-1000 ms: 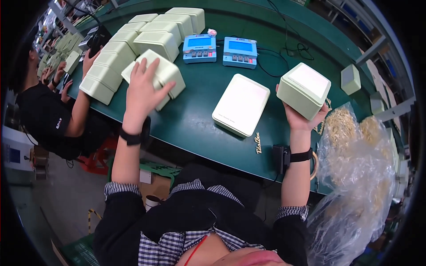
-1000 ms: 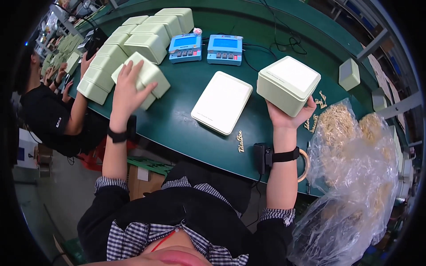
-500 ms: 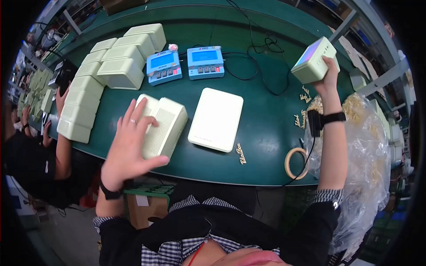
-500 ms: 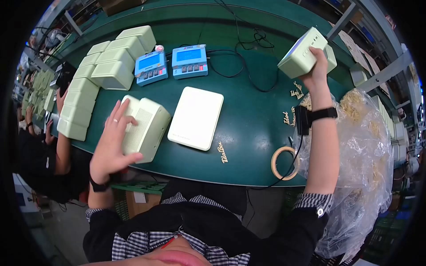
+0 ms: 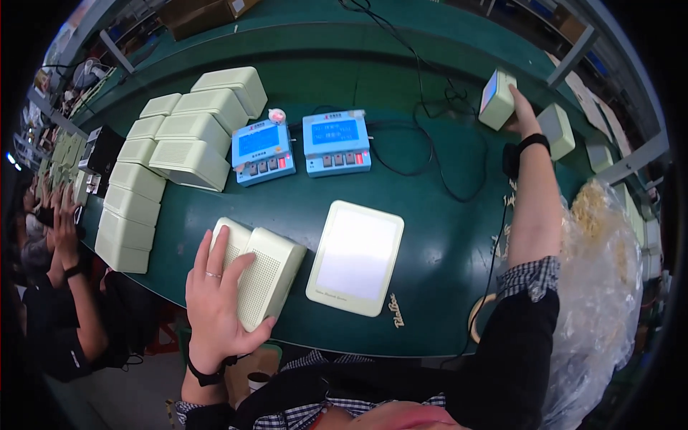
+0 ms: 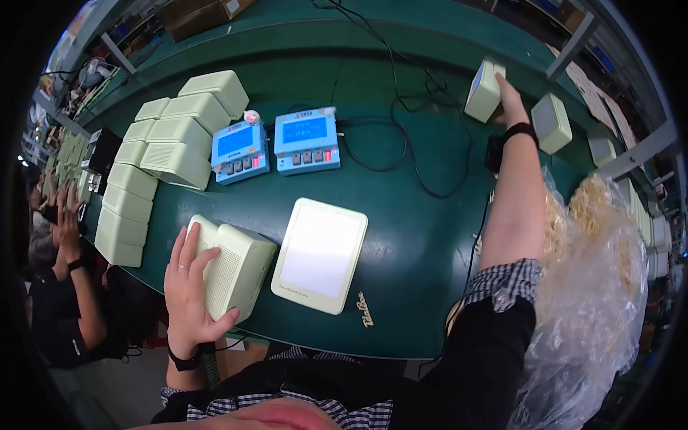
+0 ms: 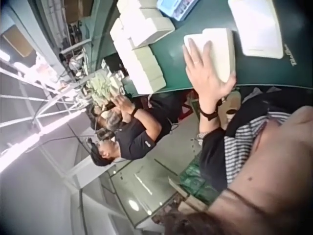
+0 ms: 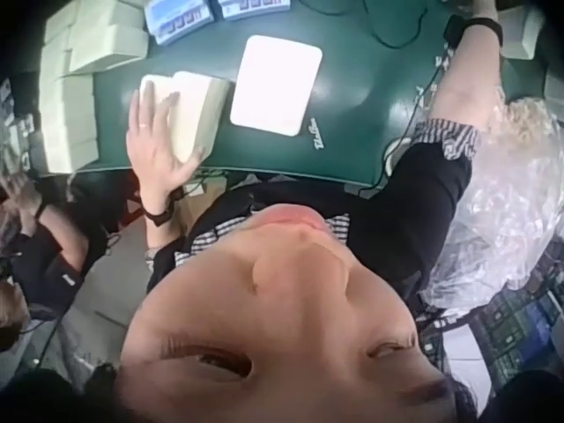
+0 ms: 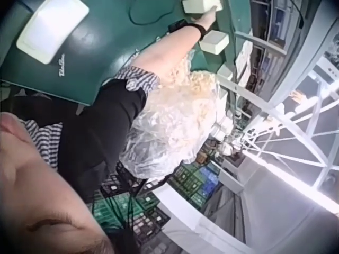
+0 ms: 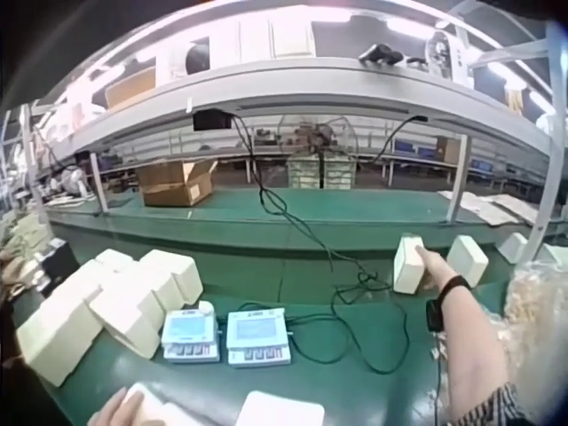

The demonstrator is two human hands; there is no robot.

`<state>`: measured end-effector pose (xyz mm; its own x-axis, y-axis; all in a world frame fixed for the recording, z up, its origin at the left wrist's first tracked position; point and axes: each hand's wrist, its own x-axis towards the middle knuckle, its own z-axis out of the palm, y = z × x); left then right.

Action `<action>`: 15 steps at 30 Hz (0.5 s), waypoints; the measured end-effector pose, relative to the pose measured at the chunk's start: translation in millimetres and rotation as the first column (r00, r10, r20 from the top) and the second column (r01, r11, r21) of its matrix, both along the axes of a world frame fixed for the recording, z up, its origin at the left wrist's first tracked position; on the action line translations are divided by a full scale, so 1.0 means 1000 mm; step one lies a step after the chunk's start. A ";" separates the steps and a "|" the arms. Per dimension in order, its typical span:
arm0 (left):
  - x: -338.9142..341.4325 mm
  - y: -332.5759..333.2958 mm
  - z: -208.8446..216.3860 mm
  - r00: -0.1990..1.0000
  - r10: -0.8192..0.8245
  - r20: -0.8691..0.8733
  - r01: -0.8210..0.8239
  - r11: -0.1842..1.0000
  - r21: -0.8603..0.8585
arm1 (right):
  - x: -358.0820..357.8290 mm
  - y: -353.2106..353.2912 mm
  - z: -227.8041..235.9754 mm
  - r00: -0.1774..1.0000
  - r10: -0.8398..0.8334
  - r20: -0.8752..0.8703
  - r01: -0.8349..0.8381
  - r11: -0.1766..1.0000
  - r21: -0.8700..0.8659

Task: The person presses a logo onto a speaker, moves it aside, and then presses the buttons on another speaker to change the light color before setting it down. They then pick up a logo from a pile and press it onto a third speaker.

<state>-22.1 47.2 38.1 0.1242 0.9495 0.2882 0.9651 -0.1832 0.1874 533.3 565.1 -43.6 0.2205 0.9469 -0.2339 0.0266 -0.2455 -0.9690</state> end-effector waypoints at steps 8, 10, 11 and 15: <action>-0.025 0.010 0.007 0.972 -0.232 -0.045 0.227 0.970 -0.088 | -0.052 -0.130 0.103 0.481 0.433 0.762 -0.113 0.893 -0.436; -0.035 0.015 0.012 0.945 -0.326 -0.021 0.322 0.942 -0.098 | -0.039 -0.153 0.095 0.207 0.520 0.829 -0.286 0.842 -0.457; -0.037 0.018 0.012 0.931 -0.365 0.006 0.364 0.927 -0.094 | -0.033 -0.164 0.089 -0.094 0.532 0.842 -0.439 0.737 -0.514; -0.037 0.011 0.011 0.905 -0.420 0.071 0.424 0.903 -0.073 | -0.053 -0.219 0.042 -0.105 0.496 0.862 -0.455 0.746 -0.486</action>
<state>-58.7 58.1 49.3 0.5054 0.8326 0.2267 0.7893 -0.5523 0.2684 480.6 346.0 -1.2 -0.2474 0.9199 -0.3043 0.9657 0.2596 -0.0006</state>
